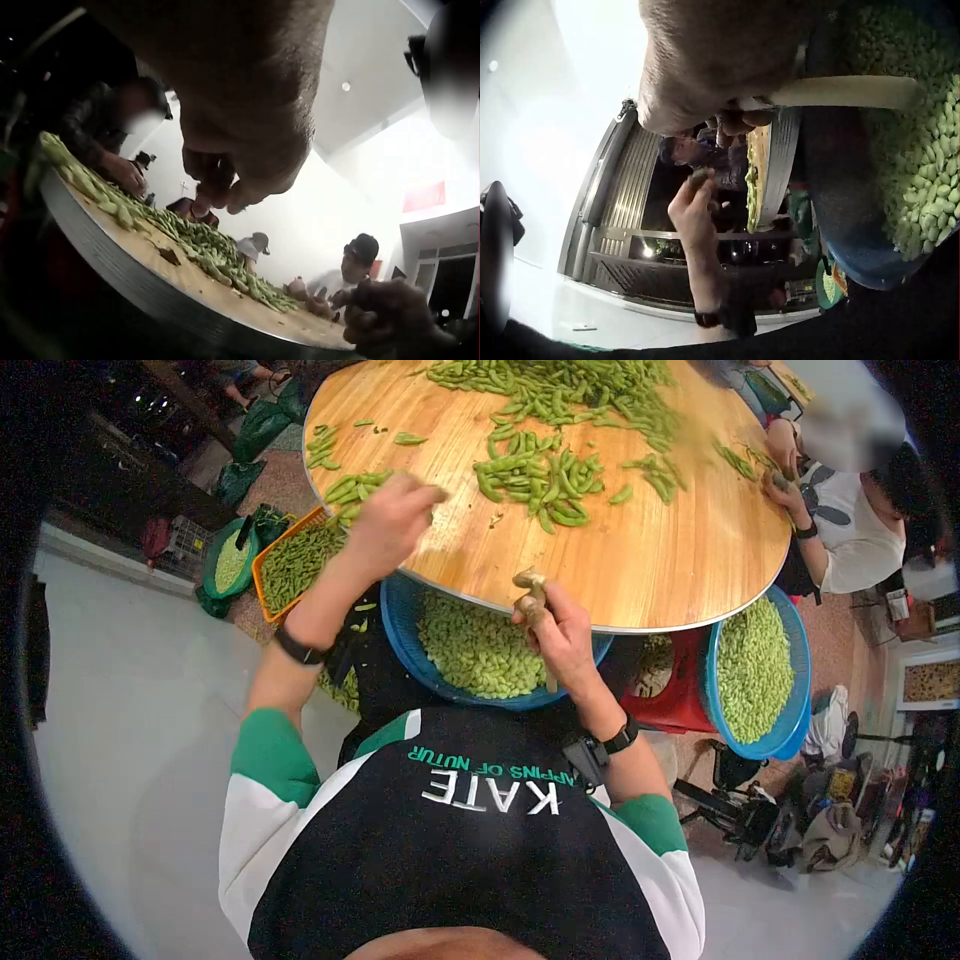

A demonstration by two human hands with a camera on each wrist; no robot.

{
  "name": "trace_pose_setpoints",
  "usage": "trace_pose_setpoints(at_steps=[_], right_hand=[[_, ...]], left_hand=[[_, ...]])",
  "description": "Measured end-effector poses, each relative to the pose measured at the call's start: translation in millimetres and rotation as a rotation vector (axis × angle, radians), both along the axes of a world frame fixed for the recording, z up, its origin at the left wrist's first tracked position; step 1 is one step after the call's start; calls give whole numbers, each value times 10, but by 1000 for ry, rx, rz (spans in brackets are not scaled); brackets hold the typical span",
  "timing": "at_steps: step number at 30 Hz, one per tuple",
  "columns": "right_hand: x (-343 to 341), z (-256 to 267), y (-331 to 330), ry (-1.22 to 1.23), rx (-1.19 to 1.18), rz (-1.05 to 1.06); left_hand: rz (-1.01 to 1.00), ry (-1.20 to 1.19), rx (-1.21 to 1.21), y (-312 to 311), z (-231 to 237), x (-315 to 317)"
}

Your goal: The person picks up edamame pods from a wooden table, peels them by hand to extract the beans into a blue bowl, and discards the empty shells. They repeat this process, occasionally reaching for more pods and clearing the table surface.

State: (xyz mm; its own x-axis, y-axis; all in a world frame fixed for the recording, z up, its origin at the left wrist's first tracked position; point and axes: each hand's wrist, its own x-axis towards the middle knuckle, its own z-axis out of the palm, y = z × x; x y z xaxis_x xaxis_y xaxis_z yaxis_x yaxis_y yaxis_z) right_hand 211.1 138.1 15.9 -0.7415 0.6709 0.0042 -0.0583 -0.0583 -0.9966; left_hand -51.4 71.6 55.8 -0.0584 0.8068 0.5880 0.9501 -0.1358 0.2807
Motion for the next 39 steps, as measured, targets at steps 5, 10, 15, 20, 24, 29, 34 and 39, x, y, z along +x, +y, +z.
trace_pose_setpoints(at_steps=[5,10,15,20,24,29,34,39], right_hand=[[37,-58,-25,-17,-8,46],[60,-67,-40,2,-82,12],[-30,-30,36,149,-288,-30],[-55,15,67,316,-585,27],[4,-9,58,390,-649,96],[6,8,-13,357,-570,51],[-15,37,-32,323,-542,0],[27,19,-35,363,-645,61]], left_hand=[[3,173,-44,827,-355,-119],[14,205,3,784,-357,-142],[-262,-1178,-350,345,-163,385],[-435,-1464,-451,187,-211,706],[-424,-1438,-485,190,-210,731],[-425,-1393,-466,145,-263,765],[-419,-1350,-430,132,-282,782],[-638,-1838,-620,148,-427,713]])
